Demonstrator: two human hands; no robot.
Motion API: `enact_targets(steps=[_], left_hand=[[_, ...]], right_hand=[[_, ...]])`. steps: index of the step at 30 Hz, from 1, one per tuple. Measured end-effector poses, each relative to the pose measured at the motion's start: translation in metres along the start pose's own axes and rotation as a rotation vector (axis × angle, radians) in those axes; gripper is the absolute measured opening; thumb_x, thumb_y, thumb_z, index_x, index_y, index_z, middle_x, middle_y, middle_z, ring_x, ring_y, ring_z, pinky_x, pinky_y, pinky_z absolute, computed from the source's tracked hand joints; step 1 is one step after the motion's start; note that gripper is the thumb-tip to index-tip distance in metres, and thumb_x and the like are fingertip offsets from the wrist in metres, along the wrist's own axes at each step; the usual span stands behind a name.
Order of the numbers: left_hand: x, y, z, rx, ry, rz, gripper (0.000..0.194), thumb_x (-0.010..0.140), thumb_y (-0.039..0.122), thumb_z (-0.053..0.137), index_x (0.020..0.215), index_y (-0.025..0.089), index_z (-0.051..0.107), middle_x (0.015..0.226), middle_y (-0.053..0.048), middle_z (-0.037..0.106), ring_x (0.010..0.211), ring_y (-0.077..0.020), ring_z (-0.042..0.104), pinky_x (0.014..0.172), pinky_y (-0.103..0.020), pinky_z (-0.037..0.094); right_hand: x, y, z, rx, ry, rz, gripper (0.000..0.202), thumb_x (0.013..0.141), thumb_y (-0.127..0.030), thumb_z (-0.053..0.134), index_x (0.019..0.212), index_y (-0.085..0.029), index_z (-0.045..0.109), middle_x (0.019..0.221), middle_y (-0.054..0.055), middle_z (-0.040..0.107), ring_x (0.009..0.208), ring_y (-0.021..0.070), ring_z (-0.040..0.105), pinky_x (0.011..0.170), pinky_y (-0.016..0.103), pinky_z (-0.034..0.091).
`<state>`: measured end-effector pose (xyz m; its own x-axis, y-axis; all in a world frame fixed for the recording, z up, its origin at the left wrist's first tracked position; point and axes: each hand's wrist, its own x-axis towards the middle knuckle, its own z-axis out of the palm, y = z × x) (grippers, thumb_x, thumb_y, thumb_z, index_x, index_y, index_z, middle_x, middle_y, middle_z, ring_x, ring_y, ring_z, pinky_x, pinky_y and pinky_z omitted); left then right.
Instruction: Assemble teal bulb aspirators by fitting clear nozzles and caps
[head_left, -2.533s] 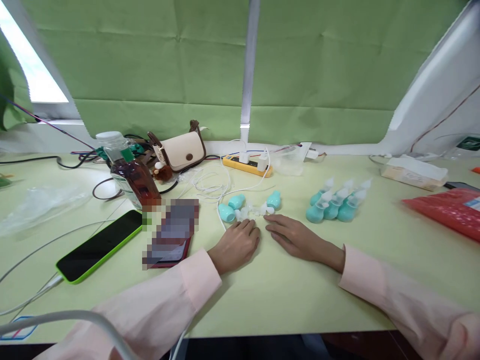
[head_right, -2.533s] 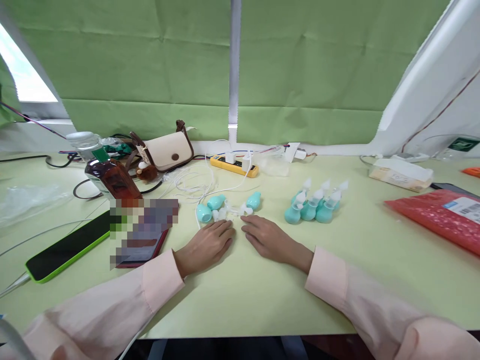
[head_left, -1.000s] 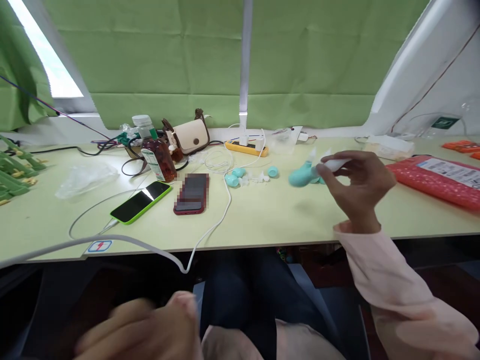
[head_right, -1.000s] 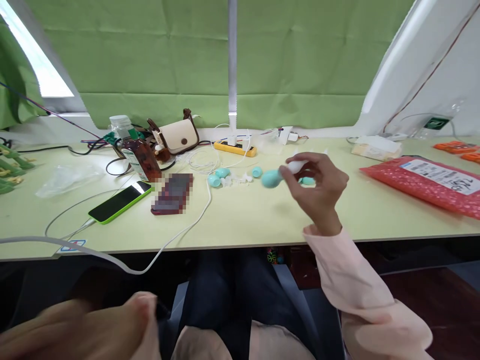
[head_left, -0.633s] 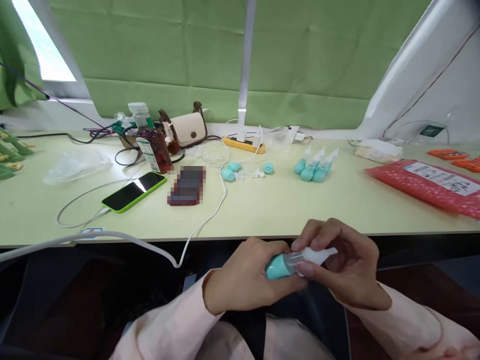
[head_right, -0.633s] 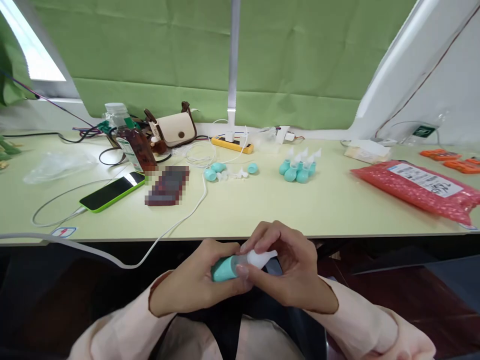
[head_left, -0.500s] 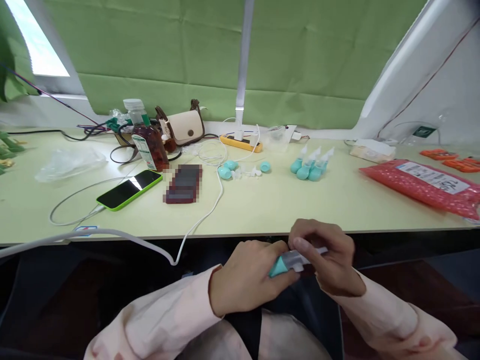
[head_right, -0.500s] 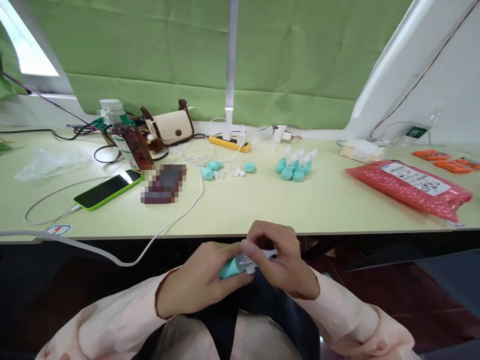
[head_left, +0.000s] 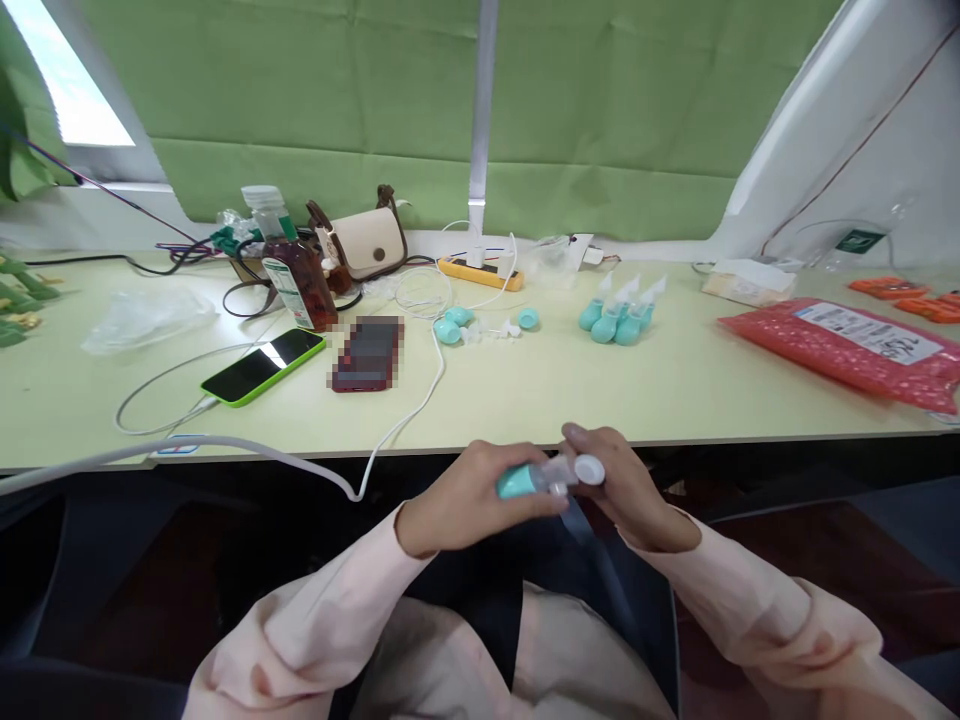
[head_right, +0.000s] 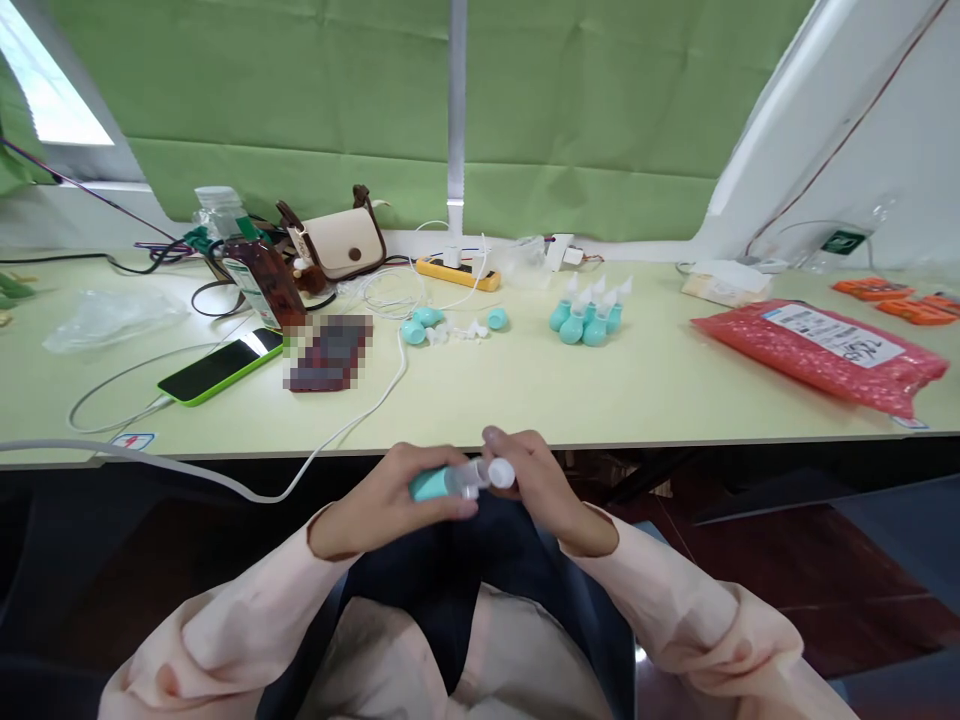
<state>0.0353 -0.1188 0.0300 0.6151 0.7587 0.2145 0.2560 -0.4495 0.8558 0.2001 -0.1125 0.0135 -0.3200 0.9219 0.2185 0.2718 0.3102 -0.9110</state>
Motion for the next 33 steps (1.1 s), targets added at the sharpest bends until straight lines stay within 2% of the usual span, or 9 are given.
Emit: enact_targets(steps=[2, 4, 7, 10, 14, 19, 23, 27, 33], left_hand=[[0.008, -0.013, 0.0, -0.242, 0.128, -0.129, 0.019, 0.074, 0.035, 0.052, 0.079, 0.016, 0.052, 0.054, 0.004, 0.048, 0.046, -0.0088, 0.045, 0.047, -0.019, 0.036], [0.016, -0.026, -0.001, -0.473, 0.22, -0.187, 0.017, 0.074, 0.03, 0.05, 0.085, 0.017, 0.048, 0.051, 0.005, 0.048, 0.041, -0.0086, 0.045, 0.042, -0.018, 0.033], [0.024, -0.039, -0.005, -0.539, 0.24, -0.195, 0.011, 0.076, 0.027, 0.046, 0.081, 0.018, 0.045, 0.046, 0.005, 0.049, 0.036, -0.0085, 0.045, 0.04, -0.018, 0.032], [0.026, -0.04, -0.008, -0.575, 0.205, -0.208, 0.013, 0.075, 0.029, 0.047, 0.08, 0.016, 0.047, 0.047, 0.003, 0.051, 0.036, -0.0087, 0.046, 0.039, -0.018, 0.032], [0.023, -0.034, -0.007, -0.643, 0.171, -0.233, 0.017, 0.076, 0.032, 0.048, 0.079, 0.015, 0.048, 0.047, 0.002, 0.053, 0.035, -0.0092, 0.047, 0.039, -0.019, 0.034], [0.025, -0.041, -0.009, -0.665, 0.229, -0.248, 0.021, 0.077, 0.036, 0.045, 0.076, 0.015, 0.045, 0.049, 0.001, 0.053, 0.037, -0.0107, 0.05, 0.039, -0.02, 0.036], [0.029, -0.051, -0.012, -0.626, 0.332, -0.228, 0.023, 0.076, 0.038, 0.049, 0.081, 0.016, 0.046, 0.055, 0.001, 0.055, 0.045, -0.0113, 0.054, 0.048, -0.023, 0.043], [0.031, -0.057, -0.012, -0.545, 0.414, -0.19, 0.03, 0.072, 0.037, 0.056, 0.091, 0.015, 0.052, 0.058, 0.001, 0.058, 0.049, -0.0105, 0.054, 0.052, -0.022, 0.044], [0.031, -0.061, -0.012, -0.467, 0.414, -0.17, 0.037, 0.077, 0.04, 0.047, 0.1, 0.013, 0.055, 0.053, 0.001, 0.057, 0.042, -0.0112, 0.052, 0.043, -0.021, 0.039]], right_hand=[[0.023, 0.009, -0.01, -0.198, 0.101, -0.069, 0.048, 0.085, -0.046, 0.017, 0.045, -0.02, 0.025, 0.037, -0.005, 0.02, 0.034, 0.0077, 0.023, 0.036, 0.023, 0.025], [0.054, 0.023, -0.023, -0.288, 0.169, -0.095, 0.047, 0.083, -0.049, 0.023, 0.047, -0.019, 0.027, 0.042, -0.003, 0.027, 0.04, 0.0081, 0.028, 0.042, 0.023, 0.025], [0.098, 0.046, -0.039, -0.46, 0.2, -0.105, 0.047, 0.071, -0.05, 0.046, 0.042, -0.018, 0.028, 0.041, -0.003, 0.029, 0.043, 0.0085, 0.03, 0.046, 0.024, 0.021], [0.121, 0.066, -0.043, -0.589, 0.181, -0.098, 0.043, 0.061, -0.047, 0.058, 0.039, -0.017, 0.036, 0.039, -0.003, 0.035, 0.044, 0.0099, 0.033, 0.047, 0.024, 0.02], [0.121, 0.075, -0.036, -0.64, 0.225, -0.136, 0.04, 0.059, -0.049, 0.059, 0.043, -0.017, 0.041, 0.04, -0.001, 0.038, 0.047, 0.0124, 0.038, 0.051, 0.025, 0.022], [0.104, 0.065, -0.028, -0.524, 0.368, -0.227, 0.032, 0.068, -0.048, 0.051, 0.064, -0.016, 0.049, 0.051, 0.0, 0.044, 0.052, 0.0126, 0.041, 0.055, 0.027, 0.031], [0.09, 0.056, -0.014, -0.332, 0.236, -0.314, 0.028, 0.065, -0.043, 0.058, 0.073, -0.016, 0.057, 0.05, -0.002, 0.049, 0.045, 0.0089, 0.042, 0.048, 0.024, 0.038], [0.088, 0.052, -0.007, -0.14, 0.08, -0.334, 0.031, 0.061, -0.039, 0.064, 0.081, -0.016, 0.064, 0.059, 0.001, 0.061, 0.052, 0.0113, 0.054, 0.05, 0.025, 0.046], [0.092, 0.055, -0.007, 0.051, 0.075, -0.281, 0.024, 0.06, -0.033, 0.067, 0.074, -0.014, 0.067, 0.07, 0.006, 0.066, 0.06, 0.0154, 0.059, 0.057, 0.03, 0.051]])
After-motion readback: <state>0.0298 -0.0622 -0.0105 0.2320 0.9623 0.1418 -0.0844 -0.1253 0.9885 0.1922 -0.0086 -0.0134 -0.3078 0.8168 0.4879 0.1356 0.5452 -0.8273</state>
